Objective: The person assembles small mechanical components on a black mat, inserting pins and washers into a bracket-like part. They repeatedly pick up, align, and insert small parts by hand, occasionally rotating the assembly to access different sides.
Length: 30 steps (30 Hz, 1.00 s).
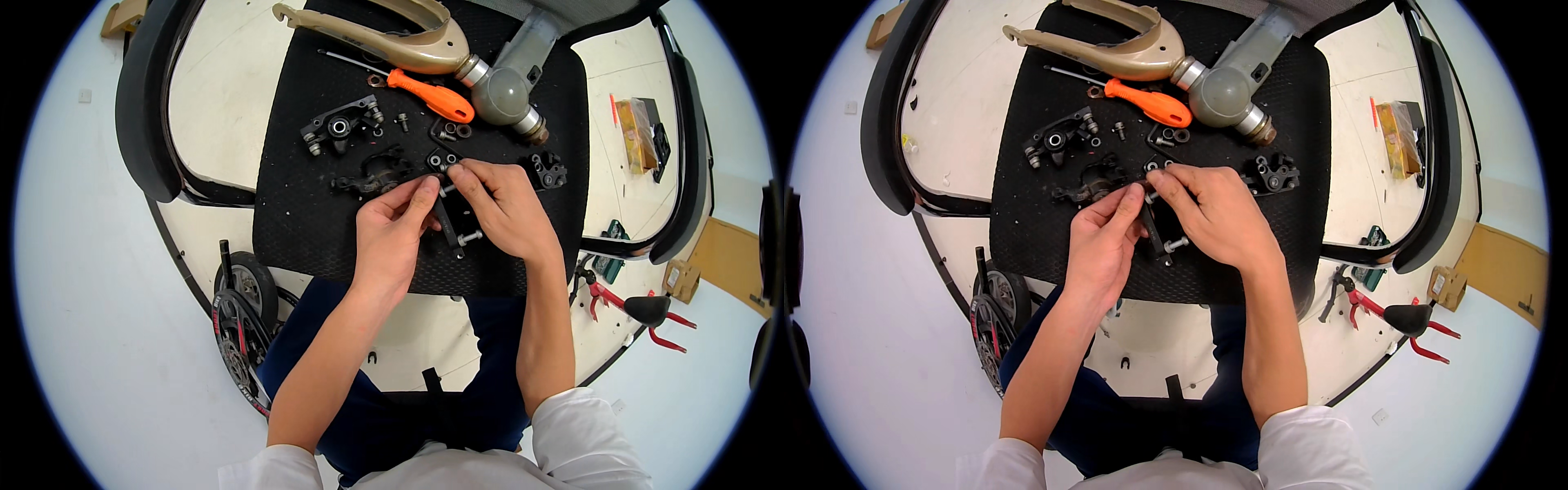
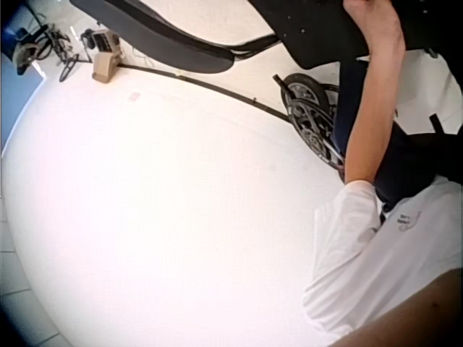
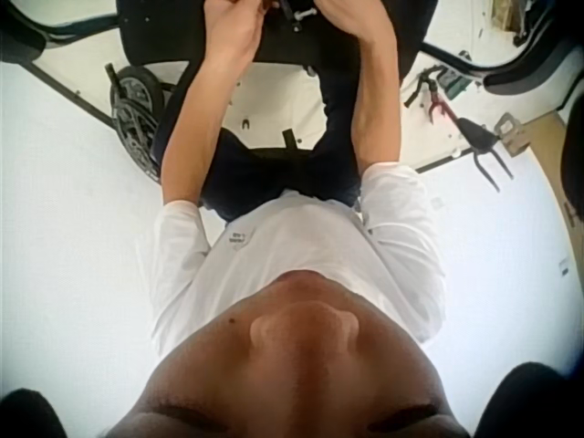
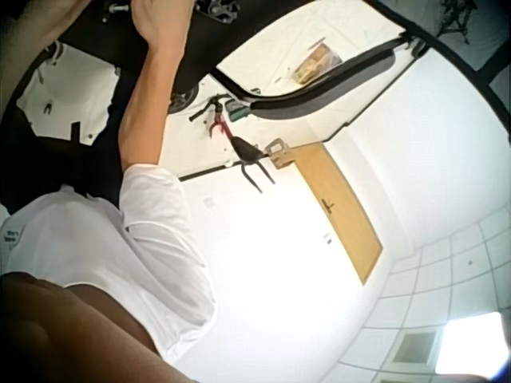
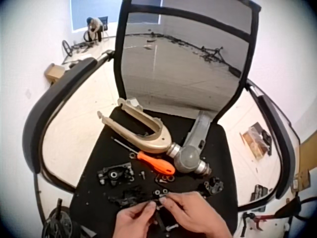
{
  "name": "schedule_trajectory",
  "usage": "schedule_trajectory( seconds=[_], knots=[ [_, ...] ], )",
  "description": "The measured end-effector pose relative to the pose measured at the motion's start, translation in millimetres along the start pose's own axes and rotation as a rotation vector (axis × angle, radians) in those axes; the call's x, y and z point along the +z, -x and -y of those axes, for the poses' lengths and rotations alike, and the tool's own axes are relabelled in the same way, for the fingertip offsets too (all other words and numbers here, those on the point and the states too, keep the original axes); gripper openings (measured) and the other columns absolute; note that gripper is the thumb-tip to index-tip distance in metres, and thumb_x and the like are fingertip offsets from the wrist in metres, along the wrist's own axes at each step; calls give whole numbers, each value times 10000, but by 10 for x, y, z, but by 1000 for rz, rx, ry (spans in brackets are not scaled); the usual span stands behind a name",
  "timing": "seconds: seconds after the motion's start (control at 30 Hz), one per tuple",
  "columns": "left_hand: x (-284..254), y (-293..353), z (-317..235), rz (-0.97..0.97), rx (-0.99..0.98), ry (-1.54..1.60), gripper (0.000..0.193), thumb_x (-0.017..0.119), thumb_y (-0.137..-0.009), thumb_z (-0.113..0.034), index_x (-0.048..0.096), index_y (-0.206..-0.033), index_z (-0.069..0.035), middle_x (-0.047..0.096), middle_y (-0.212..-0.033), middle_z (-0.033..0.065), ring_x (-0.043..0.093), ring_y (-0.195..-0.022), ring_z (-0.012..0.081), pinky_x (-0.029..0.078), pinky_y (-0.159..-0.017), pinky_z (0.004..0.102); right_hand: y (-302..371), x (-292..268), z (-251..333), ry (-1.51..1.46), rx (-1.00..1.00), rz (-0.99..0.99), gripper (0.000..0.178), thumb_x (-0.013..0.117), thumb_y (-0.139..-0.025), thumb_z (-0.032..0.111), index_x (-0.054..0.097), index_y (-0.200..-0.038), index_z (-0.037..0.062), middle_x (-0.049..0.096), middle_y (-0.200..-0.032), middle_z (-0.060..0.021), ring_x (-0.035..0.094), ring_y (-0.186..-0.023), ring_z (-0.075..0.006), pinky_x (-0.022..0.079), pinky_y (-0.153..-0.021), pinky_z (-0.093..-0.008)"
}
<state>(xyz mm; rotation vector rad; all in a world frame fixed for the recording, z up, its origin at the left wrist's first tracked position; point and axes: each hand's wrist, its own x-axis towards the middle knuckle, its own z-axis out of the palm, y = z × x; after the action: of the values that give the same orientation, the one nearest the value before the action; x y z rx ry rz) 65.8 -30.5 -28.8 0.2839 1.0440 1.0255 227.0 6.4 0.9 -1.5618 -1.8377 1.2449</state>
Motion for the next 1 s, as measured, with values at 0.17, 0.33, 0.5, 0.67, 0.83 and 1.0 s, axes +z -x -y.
schedule_trajectory(
  seconds=[0.17,0.33,0.5,0.67,0.83,1.0],
  knots=[
    [8,-10,-7,-3,-20,19,274,678,-982,-184,708,-1149,30,699,-972,18,581,-807,59,484,-724,233,73,-37,20,-371,109,-91,228,544,-1003,191,605,-996,-29,539,-677,-177,487,-566,-250,432,-585,-353],
    [-4,0,-22,2,-32,11,279,682,-978,-185,707,-1147,36,701,-977,22,584,-802,61,489,-727,238,40,4,-49,-55,13,-11,232,542,-1012,211,594,-997,-15,531,-660,-137,496,-578,-192,426,-583,-337],
    [-16,-3,-66,40,-27,0,288,692,-971,-187,707,-1147,40,706,-968,32,592,-784,72,506,-725,245,27,30,0,-134,49,-73,257,566,-1005,212,562,-906,-24,480,-643,-143,463,-557,-185,401,-559,-337],
    [-20,10,-102,77,-8,-44,246,671,-980,-159,704,-1154,12,719,-1017,46,629,-832,83,511,-735,251,64,-13,-34,-147,78,-7,319,565,-1007,262,572,-883,-32,456,-620,-111,417,-566,-157,375,-540,-319],
    [23,43,-130,75,51,-129,251,713,-939,-100,699,-1146,42,724,-999,86,670,-820,127,574,-750,277,80,17,39,-489,129,-132,282,574,-1002,217,567,-850,-20,458,-604,-24,384,-586,-80,335,-521,-275],
    [12,81,-182,125,107,-255,242,713,-922,-42,686,-1130,78,727,-988,125,706,-837,162,599,-783,291,54,-55,-77,-264,114,10,301,579,-1011,255,600,-845,5,496,-635,20,418,-591,-56,336,-522,-256]
  ],
)
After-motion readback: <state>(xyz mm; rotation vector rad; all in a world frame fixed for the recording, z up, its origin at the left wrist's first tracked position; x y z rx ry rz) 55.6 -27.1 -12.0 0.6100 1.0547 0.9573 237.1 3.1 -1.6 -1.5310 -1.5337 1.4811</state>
